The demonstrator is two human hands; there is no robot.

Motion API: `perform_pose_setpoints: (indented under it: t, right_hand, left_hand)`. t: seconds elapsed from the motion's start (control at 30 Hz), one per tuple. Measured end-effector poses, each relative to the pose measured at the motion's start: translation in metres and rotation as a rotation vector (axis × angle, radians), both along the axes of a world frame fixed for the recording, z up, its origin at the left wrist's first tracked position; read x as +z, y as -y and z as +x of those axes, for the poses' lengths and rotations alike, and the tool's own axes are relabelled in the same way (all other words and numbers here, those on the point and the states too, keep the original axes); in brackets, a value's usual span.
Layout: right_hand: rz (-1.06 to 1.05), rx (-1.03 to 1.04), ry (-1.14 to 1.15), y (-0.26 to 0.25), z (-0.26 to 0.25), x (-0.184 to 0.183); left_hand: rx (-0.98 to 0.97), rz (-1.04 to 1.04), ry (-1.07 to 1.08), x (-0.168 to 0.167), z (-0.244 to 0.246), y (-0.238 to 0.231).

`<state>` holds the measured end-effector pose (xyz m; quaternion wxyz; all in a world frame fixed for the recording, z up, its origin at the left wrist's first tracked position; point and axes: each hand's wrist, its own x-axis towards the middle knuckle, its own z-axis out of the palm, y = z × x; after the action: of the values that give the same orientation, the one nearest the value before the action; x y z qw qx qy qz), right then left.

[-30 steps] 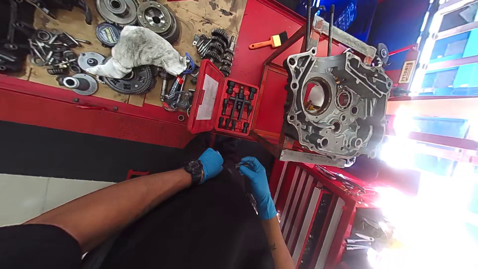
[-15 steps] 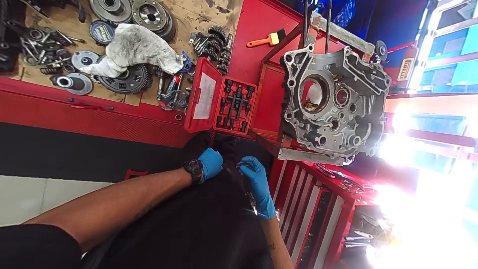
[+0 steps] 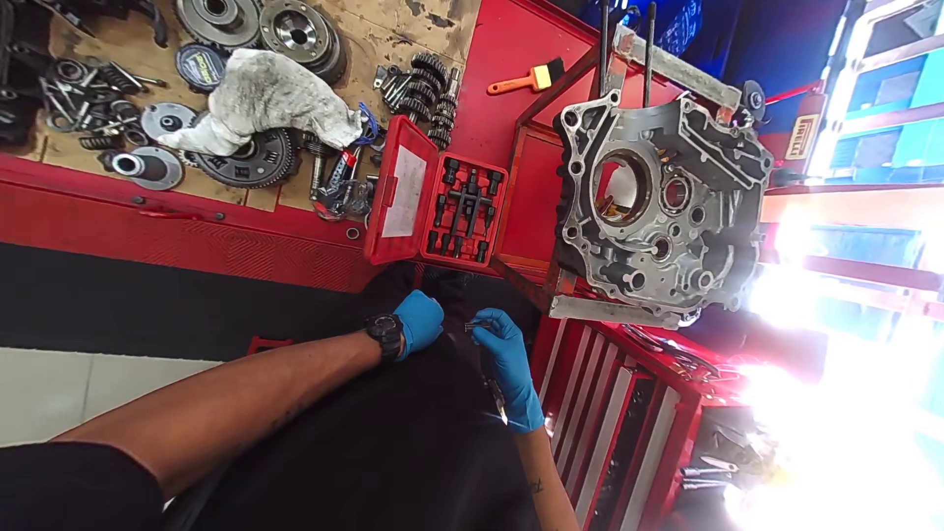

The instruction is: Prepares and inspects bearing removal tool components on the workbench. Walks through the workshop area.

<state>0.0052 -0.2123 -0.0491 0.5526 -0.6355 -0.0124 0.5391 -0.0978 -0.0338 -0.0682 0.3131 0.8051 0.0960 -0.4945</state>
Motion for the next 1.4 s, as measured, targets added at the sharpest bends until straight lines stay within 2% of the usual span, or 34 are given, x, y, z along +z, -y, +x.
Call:
perform_pose_setpoints:
  t: [0.2, 0.4, 0.87, 1.07, 1.27, 1.4]
  right_hand:
    - [-0.128, 0.006, 0.036, -0.001, -0.002, -0.008]
    - [-0.166, 0.012, 0.025, 0.000, -0.003, -0.009]
    - [-0.151, 0.006, -0.006, 0.000, -0.004, -0.010]
    - [-0.160, 0.024, 0.014, 0.000, -0.004, -0.011]
    - [-0.218, 0.178, 0.104, -0.022, -0.003, -0.007]
    - [-0.332, 0.395, 0.314, -0.041, -0.005, -0.008]
  left_hand:
    - [0.126, -0.103, 0.127, 0.010, 0.012, -0.003]
    - [0.138, -0.193, 0.346, 0.013, 0.014, 0.006]
    - [0.121, -0.184, 0.327, 0.017, 0.015, 0.007]
    - [0.192, -0.186, 0.327, 0.016, 0.013, 0.008]
    - [0.276, -0.170, 0.295, 0.009, 0.007, 0.007]
    - [0.412, -0.199, 0.252, 0.005, -0.004, -0.006]
